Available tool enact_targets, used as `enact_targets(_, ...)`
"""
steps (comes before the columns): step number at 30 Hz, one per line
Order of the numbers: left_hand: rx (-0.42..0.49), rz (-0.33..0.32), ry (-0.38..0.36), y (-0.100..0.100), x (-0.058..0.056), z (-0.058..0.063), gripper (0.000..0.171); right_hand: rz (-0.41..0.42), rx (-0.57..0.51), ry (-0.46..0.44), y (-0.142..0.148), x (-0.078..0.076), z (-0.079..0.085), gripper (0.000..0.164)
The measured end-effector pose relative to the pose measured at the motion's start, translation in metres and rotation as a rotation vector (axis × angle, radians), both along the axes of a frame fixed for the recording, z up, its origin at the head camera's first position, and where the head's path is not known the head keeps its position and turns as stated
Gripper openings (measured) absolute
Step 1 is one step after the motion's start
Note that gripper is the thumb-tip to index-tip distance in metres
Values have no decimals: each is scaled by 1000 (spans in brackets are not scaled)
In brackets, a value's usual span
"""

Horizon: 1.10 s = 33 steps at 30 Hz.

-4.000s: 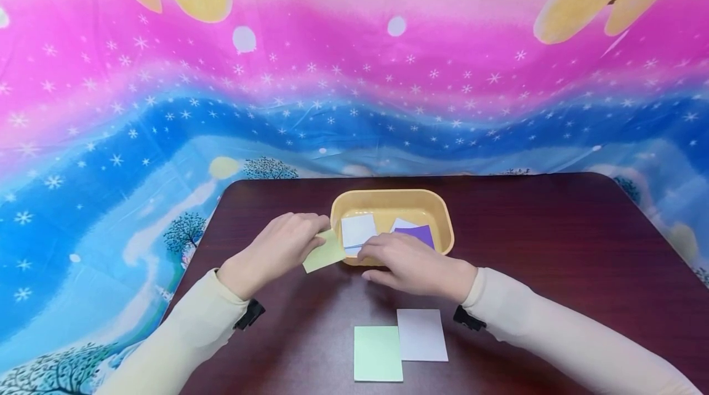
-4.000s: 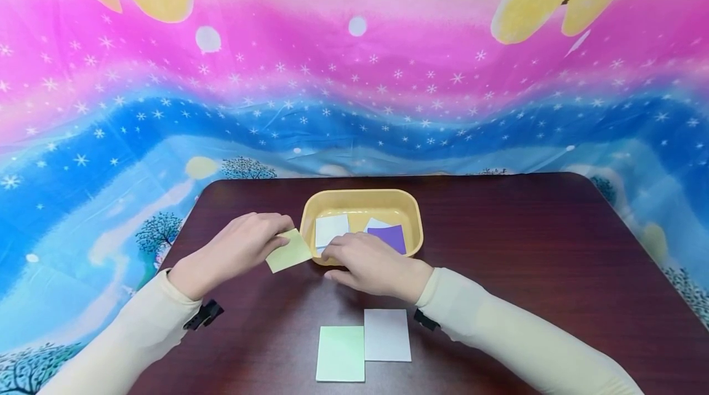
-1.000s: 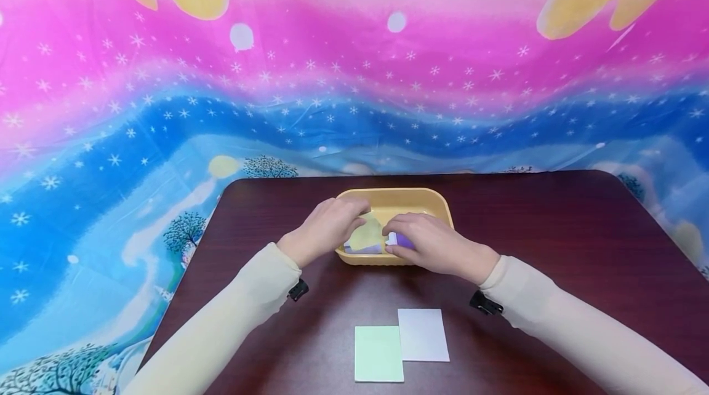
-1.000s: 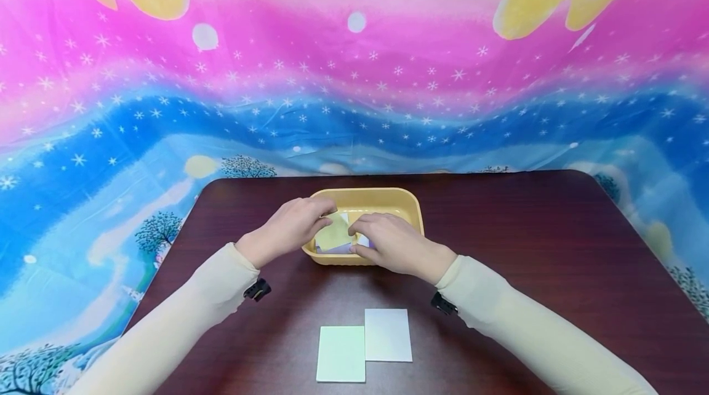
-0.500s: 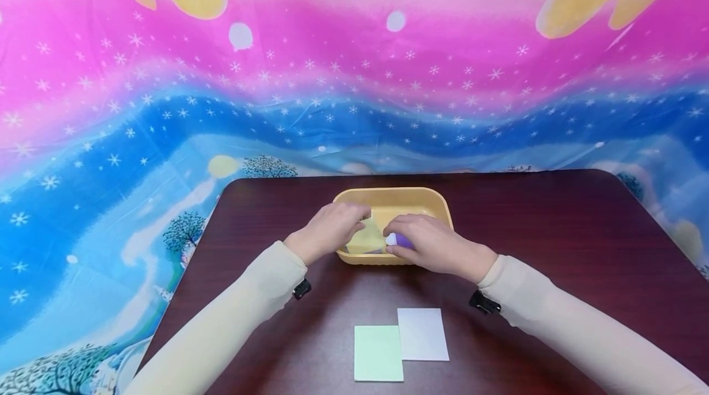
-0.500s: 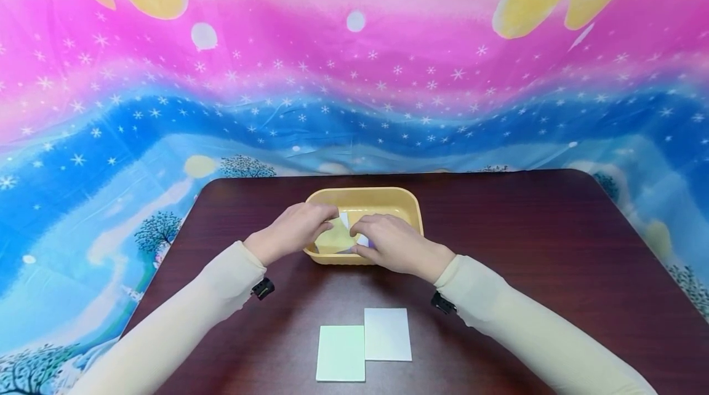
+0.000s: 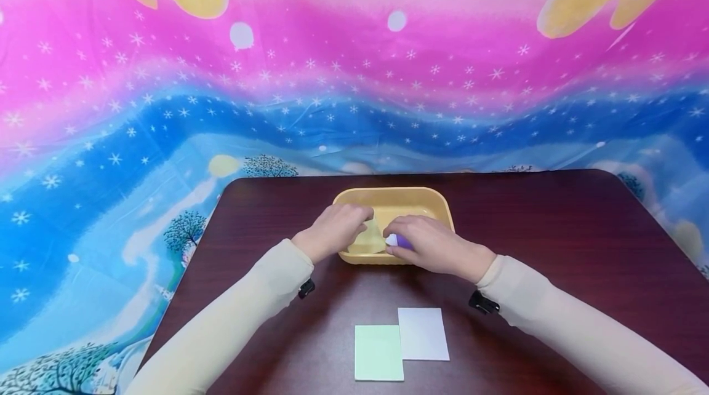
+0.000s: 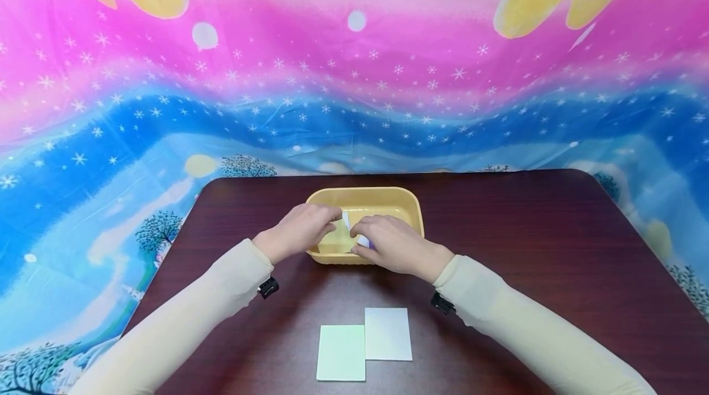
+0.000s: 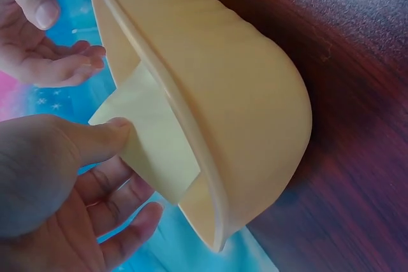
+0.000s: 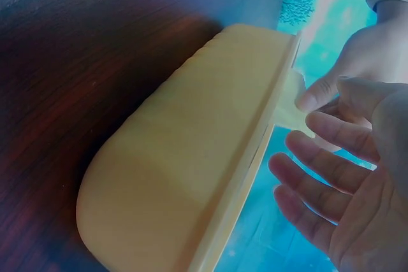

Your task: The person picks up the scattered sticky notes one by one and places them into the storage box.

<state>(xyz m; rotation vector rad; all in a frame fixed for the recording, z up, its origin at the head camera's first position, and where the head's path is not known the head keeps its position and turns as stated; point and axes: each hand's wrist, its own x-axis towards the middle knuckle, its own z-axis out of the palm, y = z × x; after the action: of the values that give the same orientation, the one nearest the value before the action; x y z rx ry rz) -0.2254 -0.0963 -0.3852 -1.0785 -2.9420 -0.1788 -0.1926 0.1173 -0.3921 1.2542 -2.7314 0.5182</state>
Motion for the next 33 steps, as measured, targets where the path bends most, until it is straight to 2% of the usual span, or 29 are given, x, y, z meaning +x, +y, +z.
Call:
enact_targets(11, 1, 54, 21, 1, -8, -2, 21, -13, 15, -28, -1, -3, -3, 37)
enact_targets(17, 7, 78, 10, 2, -9, -3, 32, -14, 9, 0, -2, -4, -3, 31)
enact_targets(24, 11, 73, 18, 0, -8, -2, 45, -15, 6, 3, -2, -4, -3, 30)
enact_targets(33, 34, 50, 30, -2, -7, -2, 40, -17, 6, 12, -3, -4, -2, 27)
